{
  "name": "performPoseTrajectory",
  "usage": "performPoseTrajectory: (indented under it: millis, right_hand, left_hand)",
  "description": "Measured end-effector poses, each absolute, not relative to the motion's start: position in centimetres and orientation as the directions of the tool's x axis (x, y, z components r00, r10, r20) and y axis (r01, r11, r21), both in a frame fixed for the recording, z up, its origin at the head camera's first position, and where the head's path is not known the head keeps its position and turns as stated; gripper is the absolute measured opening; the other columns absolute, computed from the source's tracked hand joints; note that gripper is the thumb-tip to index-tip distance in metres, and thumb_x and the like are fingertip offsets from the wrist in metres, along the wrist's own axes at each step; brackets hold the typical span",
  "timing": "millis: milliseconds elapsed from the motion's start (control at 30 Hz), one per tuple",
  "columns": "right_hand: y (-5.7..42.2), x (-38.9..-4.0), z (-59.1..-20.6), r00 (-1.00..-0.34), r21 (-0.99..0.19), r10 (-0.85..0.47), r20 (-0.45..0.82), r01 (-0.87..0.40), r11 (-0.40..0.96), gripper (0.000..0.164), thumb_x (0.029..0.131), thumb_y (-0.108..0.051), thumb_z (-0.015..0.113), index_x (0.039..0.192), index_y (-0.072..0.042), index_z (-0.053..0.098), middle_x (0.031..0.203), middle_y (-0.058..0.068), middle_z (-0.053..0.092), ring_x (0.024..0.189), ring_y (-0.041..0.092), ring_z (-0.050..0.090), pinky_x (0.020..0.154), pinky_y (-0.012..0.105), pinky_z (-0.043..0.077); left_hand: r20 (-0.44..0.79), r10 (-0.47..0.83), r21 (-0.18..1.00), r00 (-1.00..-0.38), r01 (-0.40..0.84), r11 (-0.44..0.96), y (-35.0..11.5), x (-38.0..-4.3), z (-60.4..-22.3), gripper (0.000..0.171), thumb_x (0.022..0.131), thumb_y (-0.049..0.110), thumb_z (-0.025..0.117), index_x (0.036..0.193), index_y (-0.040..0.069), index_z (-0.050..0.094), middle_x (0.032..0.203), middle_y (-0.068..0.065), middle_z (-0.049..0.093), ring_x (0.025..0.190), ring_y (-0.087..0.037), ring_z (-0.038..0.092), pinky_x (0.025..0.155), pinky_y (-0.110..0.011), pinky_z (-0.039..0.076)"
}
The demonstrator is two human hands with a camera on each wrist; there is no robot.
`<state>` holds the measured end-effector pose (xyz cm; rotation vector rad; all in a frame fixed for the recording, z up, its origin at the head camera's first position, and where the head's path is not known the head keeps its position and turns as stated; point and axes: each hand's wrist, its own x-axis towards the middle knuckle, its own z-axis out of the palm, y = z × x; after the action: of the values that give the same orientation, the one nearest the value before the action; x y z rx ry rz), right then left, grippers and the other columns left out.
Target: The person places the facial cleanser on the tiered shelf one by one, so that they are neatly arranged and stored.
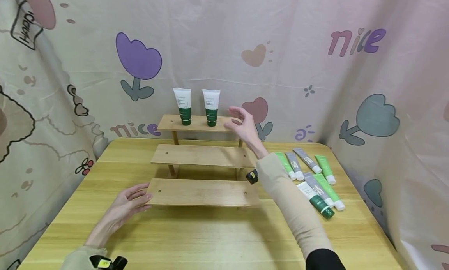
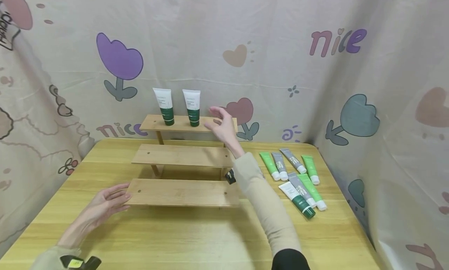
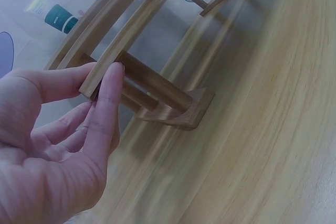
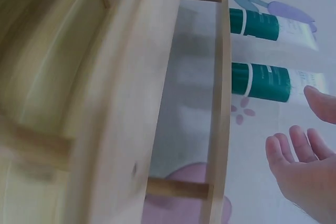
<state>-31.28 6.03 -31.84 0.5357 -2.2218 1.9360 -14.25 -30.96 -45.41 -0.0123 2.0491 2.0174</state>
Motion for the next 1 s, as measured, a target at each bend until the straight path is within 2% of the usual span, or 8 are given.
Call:
performPoseTrajectory:
  millis: [300,433,567,667,800,1000]
  right_hand:
    - [10.0,-28.4,-33.7,-0.891,-0.888,-0.166,0.422,-0.443,0.122,0.049,0.089,0.009,0.069,0.135,0.01,0.052,0.14,0.031,0.053,0.133,0.045,0.049,0.117,0.05,0.047]
    - [12.1,-27.2,-35.0,-0.888,-0.875,-0.143,0.438,-0.457,0.159,0.05,0.09,0.009,0.068,0.136,0.012,0.05,0.14,0.031,0.053,0.132,0.041,0.051,0.117,0.041,0.048]
    - [14.6,-26.0,-36.5,-0.896,-0.871,-0.12,0.428,-0.444,0.21,0.05,0.09,0.009,0.068,0.137,0.01,0.051,0.14,0.028,0.054,0.131,0.031,0.053,0.116,0.03,0.048]
    - [16.5,-25.2,-37.9,-0.903,-0.86,-0.116,0.413,-0.429,0.275,0.05,0.091,0.006,0.068,0.137,0.009,0.051,0.14,0.027,0.055,0.129,0.029,0.053,0.117,0.036,0.048]
    - [18.8,-24.6,-40.0,-0.911,-0.832,-0.116,0.397,-0.41,0.373,0.05,0.093,0.001,0.068,0.138,0.009,0.05,0.139,0.029,0.055,0.129,0.038,0.053,0.116,0.05,0.046]
    - [21.2,-23.9,-42.5,-0.923,-0.8,-0.133,0.361,-0.38,0.464,0.05,0.092,0.002,0.068,0.138,0.013,0.049,0.138,0.033,0.053,0.128,0.048,0.051,0.115,0.058,0.044]
  left_hand:
    - [-0.198,0.166,0.98,-0.966,-0.196,0.027,-31.1,-14.2,-45.4,0.066,0.101,0.007,0.06,0.153,-0.011,0.024,0.115,0.0,0.051,0.099,-0.007,0.062,0.09,-0.028,0.064]
    - [-0.202,0.163,0.979,-0.966,-0.203,0.01,-31.1,-14.2,-45.5,0.065,0.101,0.006,0.059,0.153,-0.01,0.024,0.114,0.0,0.051,0.098,-0.007,0.062,0.09,-0.027,0.064]
    - [-0.199,0.164,0.98,-0.966,-0.199,0.018,-31.0,-14.2,-45.5,0.067,0.101,0.006,0.06,0.153,-0.011,0.022,0.115,-0.001,0.05,0.098,-0.007,0.062,0.09,-0.027,0.064]
    - [-0.198,0.164,0.98,-0.966,-0.198,0.017,-31.0,-14.2,-45.5,0.065,0.101,0.006,0.06,0.153,-0.01,0.024,0.114,-0.001,0.049,0.098,-0.007,0.061,0.09,-0.027,0.064]
    - [-0.196,0.166,0.98,-0.967,-0.2,-0.01,-31.1,-14.2,-45.6,0.059,0.101,0.005,0.06,0.151,-0.006,0.032,0.112,0.0,0.05,0.096,-0.007,0.061,0.09,-0.027,0.064]
    - [-0.184,0.174,0.98,-0.967,-0.194,-0.042,-31.2,-14.2,-45.7,0.047,0.1,0.005,0.06,0.145,0.006,0.044,0.111,0.001,0.052,0.095,-0.007,0.062,0.09,-0.026,0.064]
